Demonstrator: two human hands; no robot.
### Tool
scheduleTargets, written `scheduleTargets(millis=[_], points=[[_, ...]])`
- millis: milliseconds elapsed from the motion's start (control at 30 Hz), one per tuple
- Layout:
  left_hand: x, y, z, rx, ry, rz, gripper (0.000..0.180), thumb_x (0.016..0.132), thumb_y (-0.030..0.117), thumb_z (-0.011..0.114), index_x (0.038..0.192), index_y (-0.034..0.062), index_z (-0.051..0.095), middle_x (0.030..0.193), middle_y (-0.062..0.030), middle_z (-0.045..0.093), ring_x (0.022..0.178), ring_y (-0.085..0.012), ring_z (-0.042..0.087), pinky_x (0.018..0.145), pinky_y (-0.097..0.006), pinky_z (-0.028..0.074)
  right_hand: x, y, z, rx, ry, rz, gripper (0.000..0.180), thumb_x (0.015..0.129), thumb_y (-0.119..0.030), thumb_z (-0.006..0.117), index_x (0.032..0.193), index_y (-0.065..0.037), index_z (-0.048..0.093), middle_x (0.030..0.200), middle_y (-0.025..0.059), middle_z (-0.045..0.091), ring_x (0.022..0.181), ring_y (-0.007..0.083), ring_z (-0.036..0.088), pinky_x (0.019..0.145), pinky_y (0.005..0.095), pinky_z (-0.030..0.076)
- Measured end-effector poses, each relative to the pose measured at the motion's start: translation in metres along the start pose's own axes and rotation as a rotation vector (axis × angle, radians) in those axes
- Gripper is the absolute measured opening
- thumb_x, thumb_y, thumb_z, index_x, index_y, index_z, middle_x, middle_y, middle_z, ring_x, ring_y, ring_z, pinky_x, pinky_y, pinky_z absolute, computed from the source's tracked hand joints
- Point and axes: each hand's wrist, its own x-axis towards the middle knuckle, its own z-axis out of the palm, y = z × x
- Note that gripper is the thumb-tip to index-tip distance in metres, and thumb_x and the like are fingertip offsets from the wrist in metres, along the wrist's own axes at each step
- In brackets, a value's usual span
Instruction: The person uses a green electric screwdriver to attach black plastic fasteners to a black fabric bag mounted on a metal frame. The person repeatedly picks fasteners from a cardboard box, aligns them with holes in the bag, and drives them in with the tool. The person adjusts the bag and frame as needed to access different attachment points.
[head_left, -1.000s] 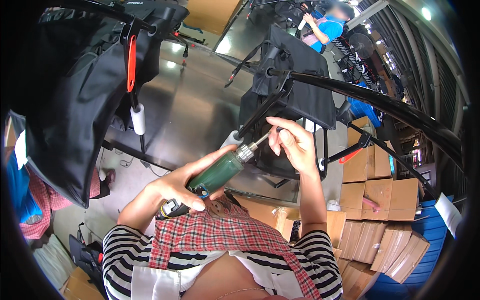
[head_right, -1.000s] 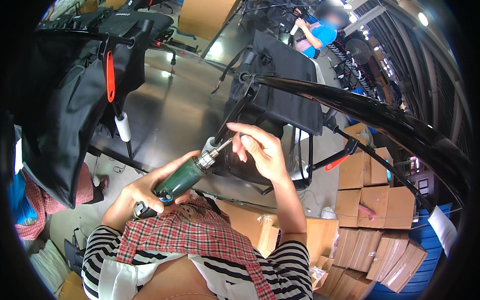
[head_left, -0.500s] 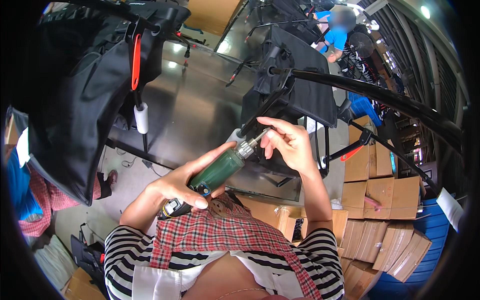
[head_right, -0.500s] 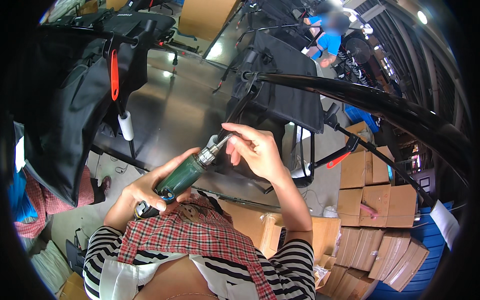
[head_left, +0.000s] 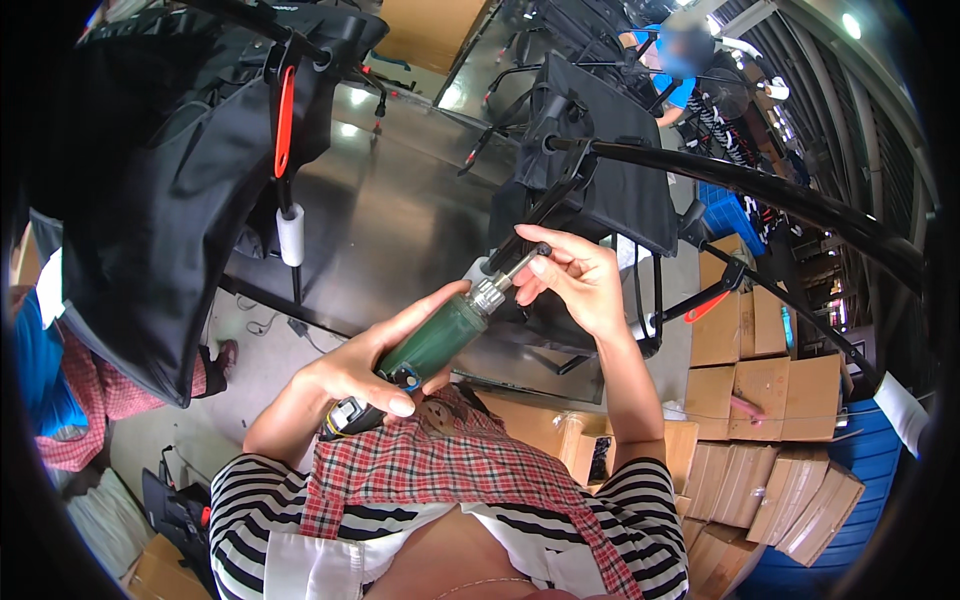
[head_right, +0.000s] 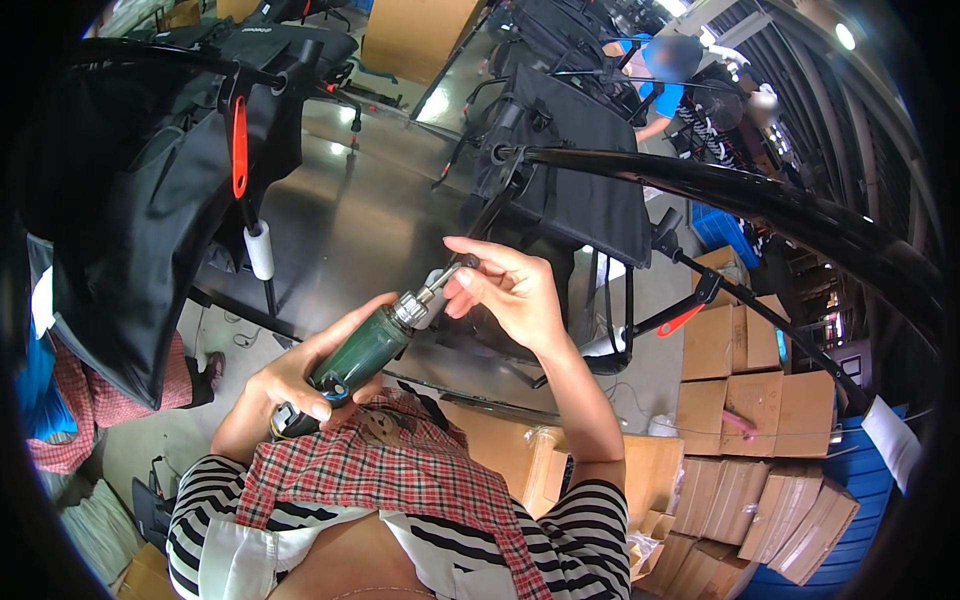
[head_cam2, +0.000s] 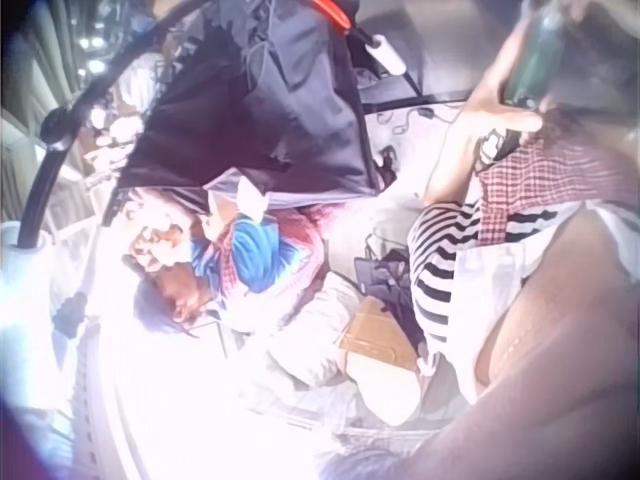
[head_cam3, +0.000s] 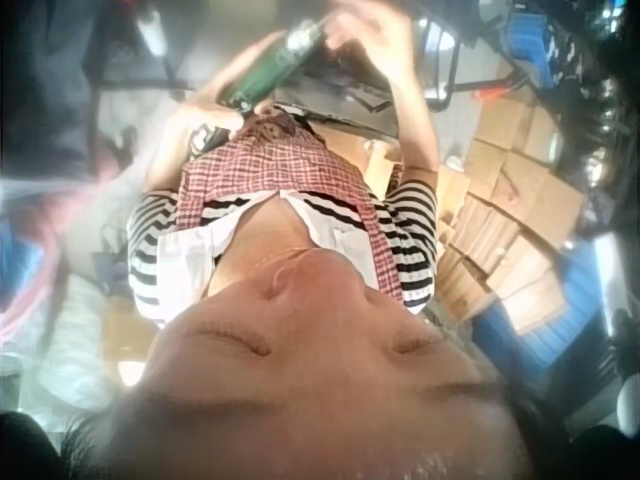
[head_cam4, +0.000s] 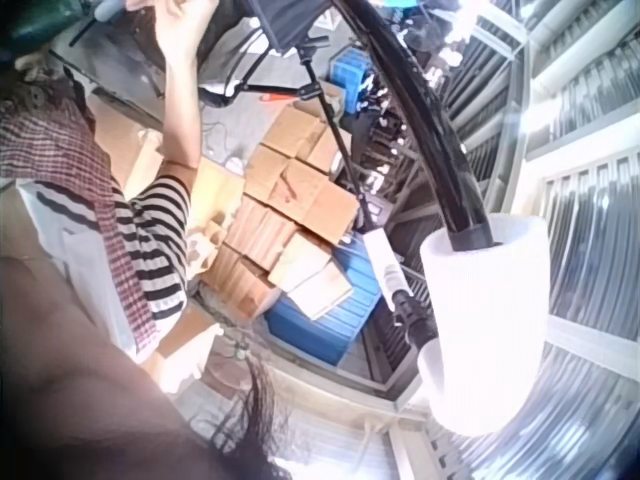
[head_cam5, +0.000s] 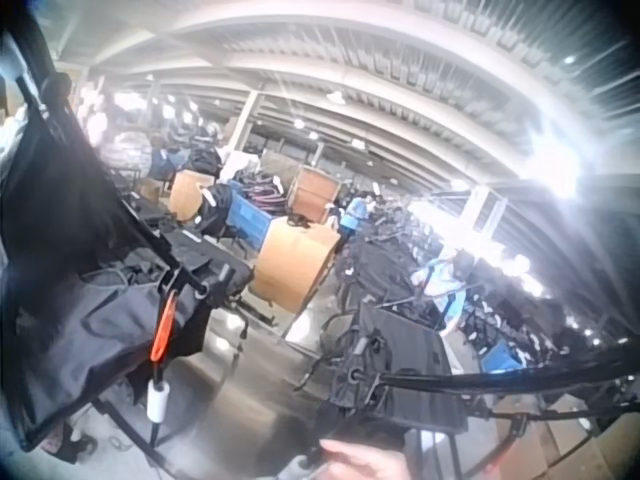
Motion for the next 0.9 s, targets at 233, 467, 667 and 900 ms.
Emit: scheduleTargets(millis=[233,467,667,900], points=[[-0.001,0.000,0.004,0.020,0.022,-0.026,0.124,0.074,0.013,0.087,0.162,0.0237,0.001,0.090,-0.0088,0.054,0.064,-0.0125,0.057,0.054,-0.026,0.050,-0.002,-0.001,0.005,-0.184,-0.027,-0.135,0.038,0.098,0.003,0.057,0.136,0.001,0.058,0.099,0.0125,0.073,0.084,0.0163,0.072,0.078,0.0299,0.060],[0.000,-0.002,0.003,-0.004,0.033,-0.047,0.130,0.070,0.003,0.084,0.162,0.0246,-0.006,0.094,-0.0141,0.052,0.057,-0.0148,0.058,0.049,-0.027,0.047,-0.006,-0.006,0.007,-0.365,0.007,-0.174,0.041,0.097,0.006,0.055,0.137,0.000,0.057,0.100,0.0121,0.072,0.086,0.0164,0.073,0.080,0.0295,0.060],[0.003,-0.002,-0.001,-0.001,0.040,-0.071,0.130,0.069,0.003,0.083,0.162,0.0250,-0.005,0.094,-0.0150,0.053,0.055,-0.0163,0.058,0.048,-0.028,0.047,-0.009,-0.015,0.013,-0.876,0.073,-0.328,0.047,0.091,0.008,0.060,0.137,0.000,0.055,0.088,0.0146,0.068,0.077,0.0224,0.072,0.069,0.0314,0.058],[0.014,-0.010,-0.018,-0.392,-0.175,-0.052,0.132,0.067,-0.004,0.082,0.162,0.0251,-0.006,0.094,-0.0162,0.053,0.052,-0.0186,0.059,0.044,-0.029,0.046,-0.011,-0.024,0.016,-1.000,0.105,-0.486,0.049,0.086,0.008,0.062,0.135,0.004,0.054,0.086,0.0154,0.064,0.071,0.0271,0.068,0.064,0.0369,0.056]])
